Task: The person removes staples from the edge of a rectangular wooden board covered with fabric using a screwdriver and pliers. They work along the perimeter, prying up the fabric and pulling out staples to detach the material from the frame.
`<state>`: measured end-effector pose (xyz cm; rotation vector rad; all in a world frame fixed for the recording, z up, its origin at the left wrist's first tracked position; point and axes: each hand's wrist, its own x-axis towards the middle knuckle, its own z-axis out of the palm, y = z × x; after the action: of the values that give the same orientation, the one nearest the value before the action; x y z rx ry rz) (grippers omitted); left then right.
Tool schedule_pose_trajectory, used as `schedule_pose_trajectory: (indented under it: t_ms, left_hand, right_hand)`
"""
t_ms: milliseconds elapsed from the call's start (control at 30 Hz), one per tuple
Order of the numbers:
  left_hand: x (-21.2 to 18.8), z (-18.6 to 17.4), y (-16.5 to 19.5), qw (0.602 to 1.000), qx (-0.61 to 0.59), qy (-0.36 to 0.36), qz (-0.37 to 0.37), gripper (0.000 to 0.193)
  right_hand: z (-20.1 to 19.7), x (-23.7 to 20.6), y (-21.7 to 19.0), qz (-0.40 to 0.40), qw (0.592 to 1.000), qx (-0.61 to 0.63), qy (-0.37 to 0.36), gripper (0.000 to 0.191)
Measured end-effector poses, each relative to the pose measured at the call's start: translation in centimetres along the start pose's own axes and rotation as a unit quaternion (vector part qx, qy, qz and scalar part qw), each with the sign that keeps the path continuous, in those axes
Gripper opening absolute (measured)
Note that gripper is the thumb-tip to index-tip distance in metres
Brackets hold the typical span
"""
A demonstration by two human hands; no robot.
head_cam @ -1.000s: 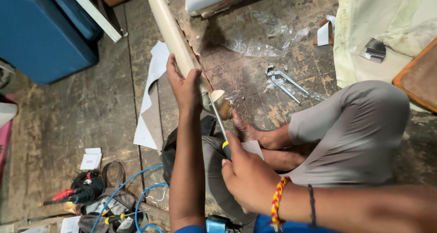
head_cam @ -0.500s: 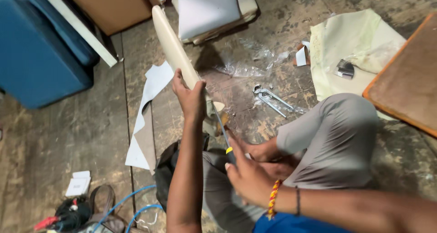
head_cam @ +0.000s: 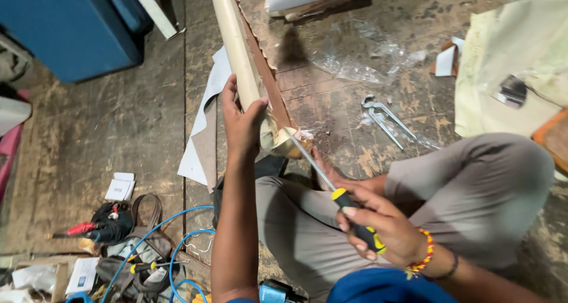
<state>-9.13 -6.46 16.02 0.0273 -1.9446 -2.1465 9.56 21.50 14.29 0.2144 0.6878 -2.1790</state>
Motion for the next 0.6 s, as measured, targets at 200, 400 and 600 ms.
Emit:
schedule_pose_trajectory:
  t_ms: [200,400,600]
  left_hand:
    - [-1.6,-4.5,1.5,0.991,0.126,0.034,0.020,0.067]
    - [-5.8,-4.3,1.9,0.913,0.352,0.154,0.137,0.063]
    - [-7.2,-3.4,1.9,0.900,0.349,0.232,0.117,0.060]
  right_hand:
    - [-11.0,7.9,-5.4,-0.138,0.938,-0.223,0.225,0.035]
    - [-22.5,20.1,-16.1,-0.157,0.557,-0.675,0.458,0.045]
    - [-24.6,20.1,-17.1,-0.056,0.412,-0.739,0.530,0.036]
